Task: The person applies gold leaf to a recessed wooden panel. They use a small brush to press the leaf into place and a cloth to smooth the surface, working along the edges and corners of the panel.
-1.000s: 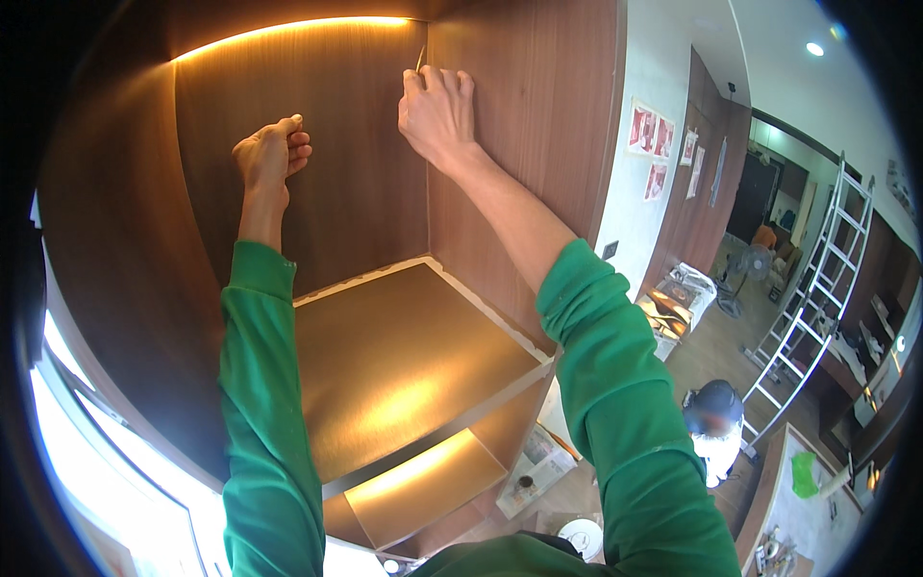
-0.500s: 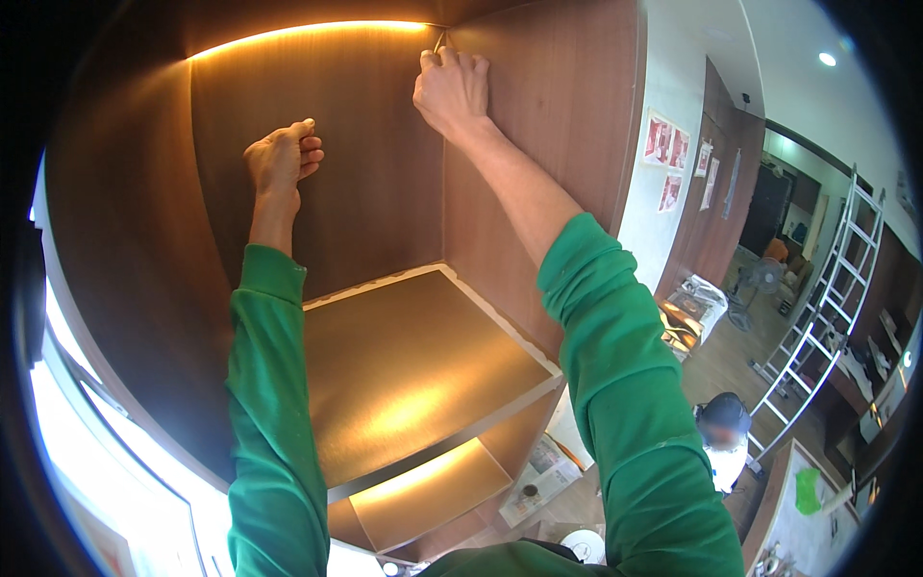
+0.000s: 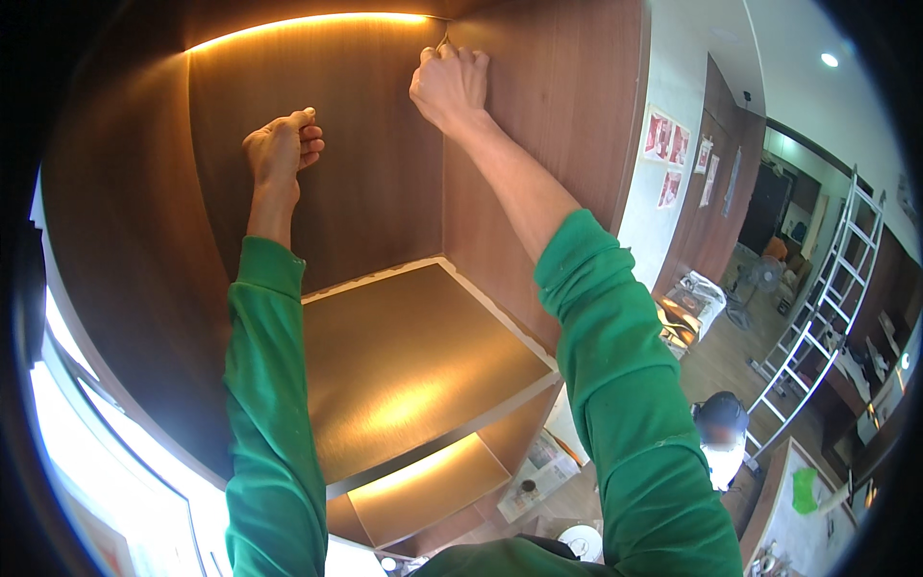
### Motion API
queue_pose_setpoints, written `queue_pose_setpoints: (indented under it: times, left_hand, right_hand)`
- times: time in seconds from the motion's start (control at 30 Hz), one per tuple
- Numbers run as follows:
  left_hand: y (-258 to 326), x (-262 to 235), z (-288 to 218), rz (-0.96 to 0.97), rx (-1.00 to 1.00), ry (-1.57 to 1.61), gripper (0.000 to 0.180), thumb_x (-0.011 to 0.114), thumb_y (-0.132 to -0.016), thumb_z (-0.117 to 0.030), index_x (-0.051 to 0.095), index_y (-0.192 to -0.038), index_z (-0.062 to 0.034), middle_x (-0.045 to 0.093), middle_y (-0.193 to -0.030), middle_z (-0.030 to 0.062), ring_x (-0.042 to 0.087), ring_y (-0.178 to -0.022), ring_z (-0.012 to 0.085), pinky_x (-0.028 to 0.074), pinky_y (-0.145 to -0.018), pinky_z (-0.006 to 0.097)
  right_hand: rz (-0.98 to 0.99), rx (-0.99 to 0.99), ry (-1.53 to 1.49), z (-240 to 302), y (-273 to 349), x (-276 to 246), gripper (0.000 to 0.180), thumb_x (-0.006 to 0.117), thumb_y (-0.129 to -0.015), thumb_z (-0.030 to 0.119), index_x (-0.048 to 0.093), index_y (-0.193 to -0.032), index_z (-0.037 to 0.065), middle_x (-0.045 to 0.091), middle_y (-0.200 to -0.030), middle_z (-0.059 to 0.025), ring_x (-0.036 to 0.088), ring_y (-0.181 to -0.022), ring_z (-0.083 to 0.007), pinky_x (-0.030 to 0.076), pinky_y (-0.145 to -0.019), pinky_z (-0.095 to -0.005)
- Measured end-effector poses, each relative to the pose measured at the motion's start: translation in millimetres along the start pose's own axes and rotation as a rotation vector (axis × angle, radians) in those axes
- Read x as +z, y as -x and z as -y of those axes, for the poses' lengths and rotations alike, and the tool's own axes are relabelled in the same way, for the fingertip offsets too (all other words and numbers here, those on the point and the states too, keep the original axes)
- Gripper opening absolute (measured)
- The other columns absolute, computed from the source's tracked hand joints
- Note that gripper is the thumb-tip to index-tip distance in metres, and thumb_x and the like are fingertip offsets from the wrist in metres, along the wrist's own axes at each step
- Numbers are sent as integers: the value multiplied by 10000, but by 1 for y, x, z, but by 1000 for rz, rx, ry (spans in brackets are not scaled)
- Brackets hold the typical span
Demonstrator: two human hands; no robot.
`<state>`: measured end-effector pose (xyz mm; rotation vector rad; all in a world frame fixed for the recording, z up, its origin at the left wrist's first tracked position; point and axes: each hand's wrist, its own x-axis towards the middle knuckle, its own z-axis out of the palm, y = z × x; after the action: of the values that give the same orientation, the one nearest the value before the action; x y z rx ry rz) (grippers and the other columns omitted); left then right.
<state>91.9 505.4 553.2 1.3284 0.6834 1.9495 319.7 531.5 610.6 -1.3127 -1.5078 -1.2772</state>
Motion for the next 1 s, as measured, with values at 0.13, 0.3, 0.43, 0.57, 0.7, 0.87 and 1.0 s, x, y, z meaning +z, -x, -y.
queue_pose_setpoints:
  times: [0.13,0.3,0.43,0.57,0.7,0.87,1.0]
  left_hand:
    - [3,3,-4,-11,-5,11,130,713,-873,-104,692,-760,-44,687,-687,59,650,-563,108,521,-545,250]
    - [1,4,-1,0,-10,11,120,714,-871,-110,697,-772,-44,693,-698,58,658,-583,109,526,-555,252]
    - [0,4,1,2,-27,10,104,721,-877,-129,710,-804,-55,693,-722,38,656,-600,100,532,-568,248]
    - [1,3,0,9,-36,17,86,725,-879,-128,718,-826,-60,694,-733,29,659,-609,97,539,-567,242]
    - [2,5,1,33,-31,41,81,731,-875,-126,719,-844,-52,699,-739,34,665,-614,99,542,-567,240]
    - [4,7,-2,32,-37,52,83,732,-875,-127,721,-854,-47,708,-751,40,673,-626,101,545,-578,242]
    - [7,12,-4,35,-44,71,88,735,-875,-131,722,-854,-47,711,-757,41,682,-641,106,552,-601,244]
  right_hand:
    - [11,-5,-14,4,14,-3,309,485,-963,193,712,-1067,11,710,-1125,-210,638,-1109,-371,373,-1053,-517]
    - [1,-21,-45,6,37,3,243,506,-944,163,698,-945,15,708,-1004,-188,641,-1044,-367,356,-1065,-517]
    - [60,-25,-47,11,55,1,218,518,-929,140,690,-905,9,701,-968,-191,639,-1013,-361,348,-1067,-530]
    - [66,-37,-62,16,74,0,200,531,-913,121,688,-887,1,695,-940,-201,638,-1007,-367,345,-1068,-551]
    - [46,-52,-65,19,94,2,186,548,-905,122,689,-892,1,692,-931,-203,635,-1007,-375,351,-1061,-572]
    - [84,-66,-94,26,121,3,201,555,-925,142,693,-935,-3,695,-968,-207,632,-1023,-385,351,-1061,-592]
    - [173,-56,-79,33,147,-7,228,537,-951,149,693,-1002,-10,696,-1000,-217,629,-1039,-394,342,-1073,-603]
